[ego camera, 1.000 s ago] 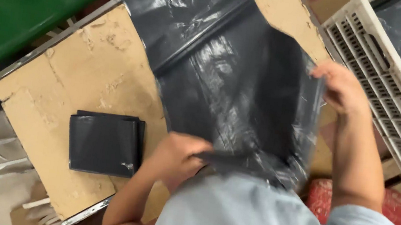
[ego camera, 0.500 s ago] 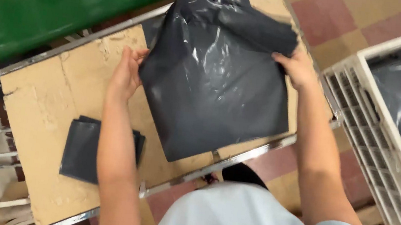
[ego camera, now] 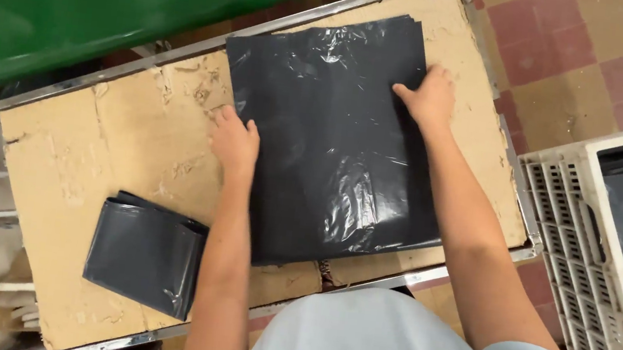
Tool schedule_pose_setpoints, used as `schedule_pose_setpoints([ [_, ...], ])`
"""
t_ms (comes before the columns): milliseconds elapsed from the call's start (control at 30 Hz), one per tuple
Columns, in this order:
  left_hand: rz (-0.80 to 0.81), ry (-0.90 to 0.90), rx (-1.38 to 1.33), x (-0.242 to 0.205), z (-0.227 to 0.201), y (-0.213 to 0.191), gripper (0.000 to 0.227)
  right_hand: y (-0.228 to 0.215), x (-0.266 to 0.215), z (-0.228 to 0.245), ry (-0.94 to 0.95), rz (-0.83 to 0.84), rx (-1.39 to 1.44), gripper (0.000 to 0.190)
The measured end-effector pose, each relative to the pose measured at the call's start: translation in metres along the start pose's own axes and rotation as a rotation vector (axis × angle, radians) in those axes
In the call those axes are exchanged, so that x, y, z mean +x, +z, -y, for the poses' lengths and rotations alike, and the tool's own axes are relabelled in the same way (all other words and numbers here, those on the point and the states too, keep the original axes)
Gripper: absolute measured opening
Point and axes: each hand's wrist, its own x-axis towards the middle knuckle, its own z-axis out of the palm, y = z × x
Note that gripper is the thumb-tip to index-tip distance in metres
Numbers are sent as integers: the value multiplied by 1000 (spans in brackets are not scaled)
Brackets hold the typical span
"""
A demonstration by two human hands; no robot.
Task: The person repeatedly picks black poly mailers from a conveyor belt, folds them in half and then in thirds on a wooden table, and stacks the folded mailers into a white plastic crate. The process is repeated continuously throughout the clip.
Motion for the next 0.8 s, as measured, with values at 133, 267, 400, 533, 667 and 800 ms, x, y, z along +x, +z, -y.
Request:
schedule_pose_setpoints([
  [133, -355, 363, 35, -46, -53, 17, 57, 15, 28, 9, 77, 107, -78, 74],
  [267, -113, 889, -333, -109, -94, 37, 41, 22, 53, 2, 45, 284, 65, 63],
  [400, 307, 738, -543, -116, -100, 3, 39, 39, 84, 9, -84, 147, 374, 44],
  [533, 449, 504, -1399, -70, -63, 49, 44, -23, 2, 41, -444, 93, 556, 9],
  [667, 1299, -350, -2058, -41, -3, 18, 124, -93, -103, 7, -810, 112, 507, 12],
  [800, 1316, -378, -2221, -40, 70, 57, 105, -88, -175, -77, -754, 161, 465, 12],
])
